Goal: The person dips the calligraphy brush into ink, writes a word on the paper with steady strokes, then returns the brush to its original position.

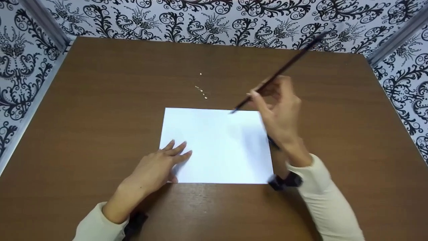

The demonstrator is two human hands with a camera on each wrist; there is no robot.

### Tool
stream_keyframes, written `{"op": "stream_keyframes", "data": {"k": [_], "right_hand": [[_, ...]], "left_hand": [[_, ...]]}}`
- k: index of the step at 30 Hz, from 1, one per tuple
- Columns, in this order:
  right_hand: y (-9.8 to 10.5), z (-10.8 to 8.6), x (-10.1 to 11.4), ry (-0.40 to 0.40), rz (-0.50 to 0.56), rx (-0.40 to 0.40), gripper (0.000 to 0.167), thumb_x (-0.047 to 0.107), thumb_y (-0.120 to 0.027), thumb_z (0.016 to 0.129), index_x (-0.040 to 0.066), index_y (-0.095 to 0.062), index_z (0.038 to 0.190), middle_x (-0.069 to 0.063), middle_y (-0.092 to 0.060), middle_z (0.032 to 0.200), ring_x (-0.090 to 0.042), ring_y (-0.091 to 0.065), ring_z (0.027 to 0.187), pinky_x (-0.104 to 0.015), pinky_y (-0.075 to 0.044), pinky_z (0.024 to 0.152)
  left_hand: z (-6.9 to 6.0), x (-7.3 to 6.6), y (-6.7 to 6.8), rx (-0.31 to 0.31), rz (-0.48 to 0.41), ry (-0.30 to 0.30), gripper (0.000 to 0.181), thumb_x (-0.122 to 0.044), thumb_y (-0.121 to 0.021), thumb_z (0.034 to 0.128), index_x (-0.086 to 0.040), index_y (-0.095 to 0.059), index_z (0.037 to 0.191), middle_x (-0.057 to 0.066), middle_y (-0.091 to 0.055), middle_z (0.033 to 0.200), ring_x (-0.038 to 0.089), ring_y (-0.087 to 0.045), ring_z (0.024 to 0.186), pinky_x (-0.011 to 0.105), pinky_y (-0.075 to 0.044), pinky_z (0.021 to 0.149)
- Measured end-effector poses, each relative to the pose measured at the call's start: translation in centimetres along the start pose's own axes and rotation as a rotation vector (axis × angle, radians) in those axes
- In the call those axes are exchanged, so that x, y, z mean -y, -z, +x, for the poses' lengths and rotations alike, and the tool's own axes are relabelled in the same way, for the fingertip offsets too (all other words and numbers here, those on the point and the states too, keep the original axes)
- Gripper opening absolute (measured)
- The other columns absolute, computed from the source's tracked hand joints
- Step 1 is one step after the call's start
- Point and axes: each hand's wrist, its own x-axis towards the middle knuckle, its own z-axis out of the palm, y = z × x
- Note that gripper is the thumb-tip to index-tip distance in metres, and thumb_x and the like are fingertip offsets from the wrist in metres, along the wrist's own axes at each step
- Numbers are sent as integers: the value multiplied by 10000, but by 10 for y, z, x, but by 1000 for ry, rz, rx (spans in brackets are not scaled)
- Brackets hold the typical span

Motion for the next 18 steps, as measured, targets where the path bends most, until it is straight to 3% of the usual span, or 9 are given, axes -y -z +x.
{"op": "stream_keyframes", "data": {"k": [9, 18], "right_hand": [[-71, 2, -10, 83, 36, 89, 240, 6, -693, 848, -30, -510, 998, -64, -663, 862, -141, -654, 778, -280, -551, 579], [-112, 2, -25, 137, 18, 156, 241, 78, -671, 885, -8, -501, 1033, -54, -628, 875, -109, -628, 789, -231, -541, 601]], "left_hand": [[-1, 2, -2, -15, -1, -24, 733, -285, -739, 680, -112, -539, 1364, 117, -421, 1452, 404, -381, 1311, 393, -501, 561], [-1, 3, -2, -38, 0, -48, 720, -267, -734, 664, -98, -561, 1341, 139, -446, 1426, 416, -399, 1293, 496, -530, 732]]}}
